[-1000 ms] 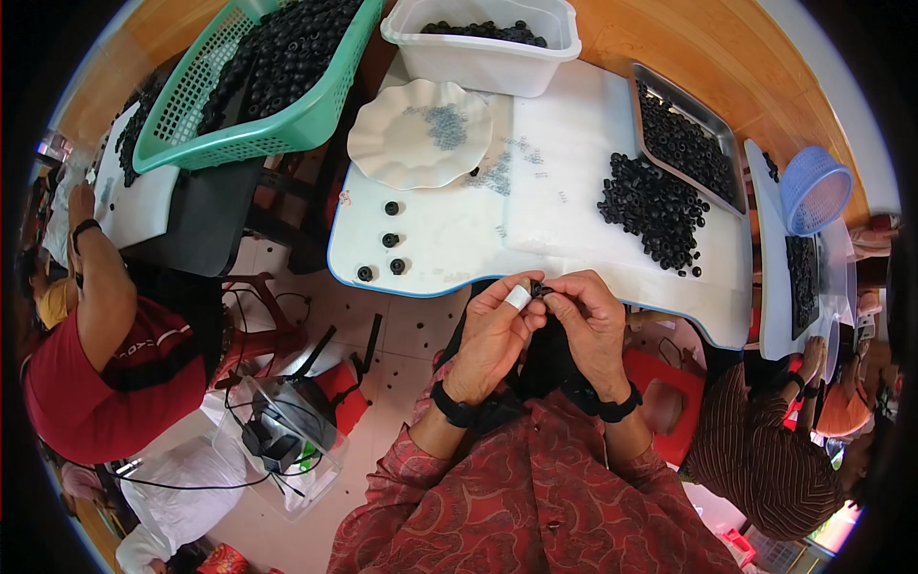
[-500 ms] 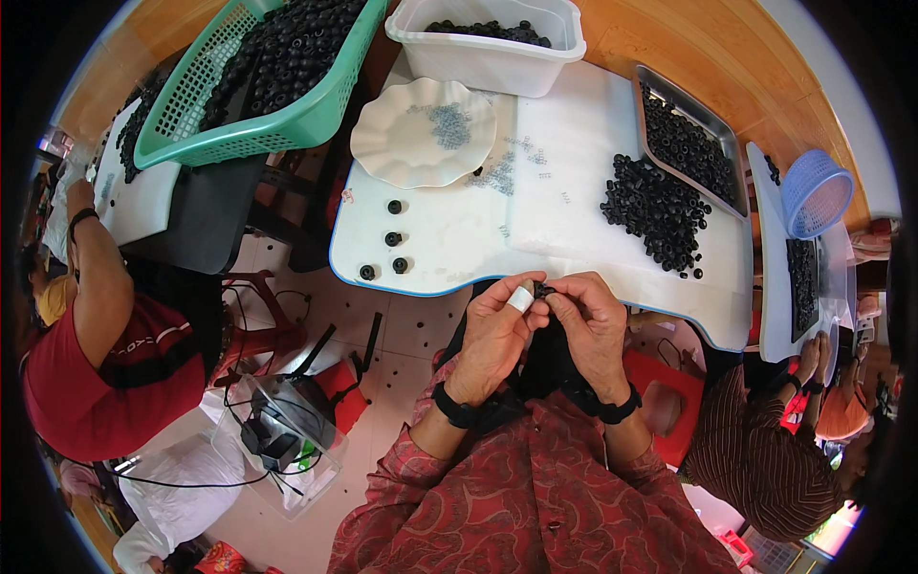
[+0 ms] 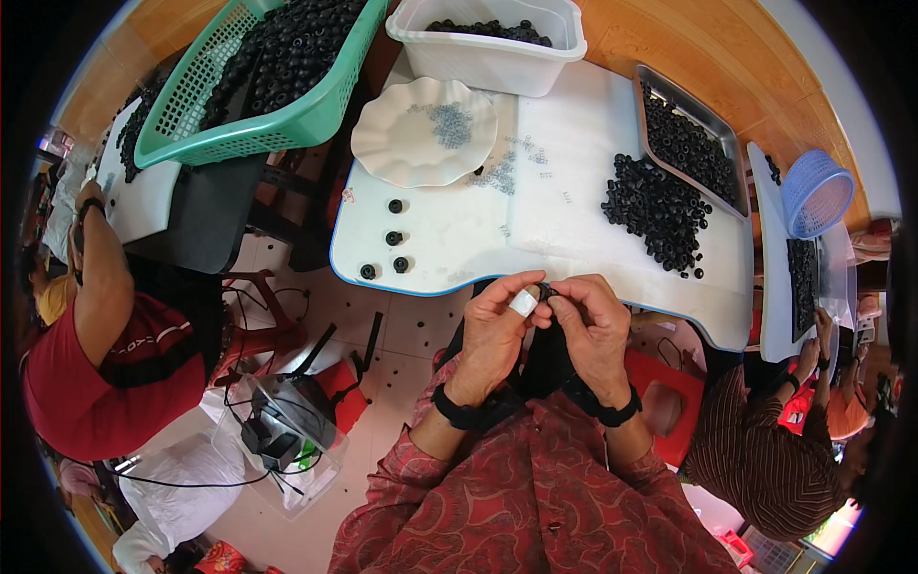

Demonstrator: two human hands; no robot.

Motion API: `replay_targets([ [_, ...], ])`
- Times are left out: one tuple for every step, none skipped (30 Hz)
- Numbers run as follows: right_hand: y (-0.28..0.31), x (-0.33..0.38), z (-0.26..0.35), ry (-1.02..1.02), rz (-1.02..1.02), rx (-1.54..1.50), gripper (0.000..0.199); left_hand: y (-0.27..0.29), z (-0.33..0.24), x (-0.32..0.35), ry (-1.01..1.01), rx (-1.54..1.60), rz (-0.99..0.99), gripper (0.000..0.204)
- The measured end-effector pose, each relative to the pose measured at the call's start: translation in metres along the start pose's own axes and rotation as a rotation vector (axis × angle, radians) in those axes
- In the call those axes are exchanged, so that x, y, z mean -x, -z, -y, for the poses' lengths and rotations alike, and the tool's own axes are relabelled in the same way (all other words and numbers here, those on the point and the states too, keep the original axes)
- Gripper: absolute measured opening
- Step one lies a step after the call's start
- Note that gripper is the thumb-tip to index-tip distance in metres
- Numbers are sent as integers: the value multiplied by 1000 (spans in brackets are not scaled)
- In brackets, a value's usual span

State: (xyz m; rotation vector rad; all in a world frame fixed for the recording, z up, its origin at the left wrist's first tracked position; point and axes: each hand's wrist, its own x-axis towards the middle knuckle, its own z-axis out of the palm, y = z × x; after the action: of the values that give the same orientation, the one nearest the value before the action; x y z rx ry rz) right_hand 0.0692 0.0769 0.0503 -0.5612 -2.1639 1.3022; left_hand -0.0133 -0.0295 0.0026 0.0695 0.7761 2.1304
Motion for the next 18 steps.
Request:
replay_targets([
  [0,0,1,0,0,0,14,-1,-1,0,-3,-15,-13,23],
  [1,0,1,12,4,18,14,-1,-1,0,-3,-15,-13,23],
  [1,0,2,24,7,35,15,0,-1,0,-9,-27,-7,23],
  [1,-1,3,24,8,35,15,1,-1,0,-14,-40,-2,22],
  [0,0,4,17,3,23,14,1,-1,0,-15,-41,-2,22],
  [0,0,4,10,-3,13,14,1,-1,0,-7,-47,-10,22],
  [0,0,4,10,-4,13,14,2,-1,0,0,-54,-18,22],
  [1,-1,4,13,-4,19,14,2,-1,-1,0,-53,-17,22],
  [1,-1,4,15,-4,24,14,3,-1,-1,-4,-36,-6,22],
  [1,-1,4,15,-4,24,14,4,-1,-1,-9,-20,6,23],
  [1,-1,5,25,-4,39,14,4,-1,-2,-9,-19,6,23],
  [1,-1,6,35,-4,53,14,5,-2,-1,-9,-19,11,23],
  [1,-1,6,34,-3,53,14,5,-2,-1,-9,-19,16,23],
  [2,-2,8,37,2,66,15,5,-3,-1,-9,-19,16,23],
  [2,-1,8,40,6,79,15,4,-5,0,-3,-52,9,23],
  [3,-1,9,40,6,79,15,3,-6,1,3,-85,2,22],
  [3,-1,10,47,12,97,15,2,-7,1,3,-85,2,22],
  [3,-1,11,54,18,114,15,2,-8,1,-2,-109,2,22],
])
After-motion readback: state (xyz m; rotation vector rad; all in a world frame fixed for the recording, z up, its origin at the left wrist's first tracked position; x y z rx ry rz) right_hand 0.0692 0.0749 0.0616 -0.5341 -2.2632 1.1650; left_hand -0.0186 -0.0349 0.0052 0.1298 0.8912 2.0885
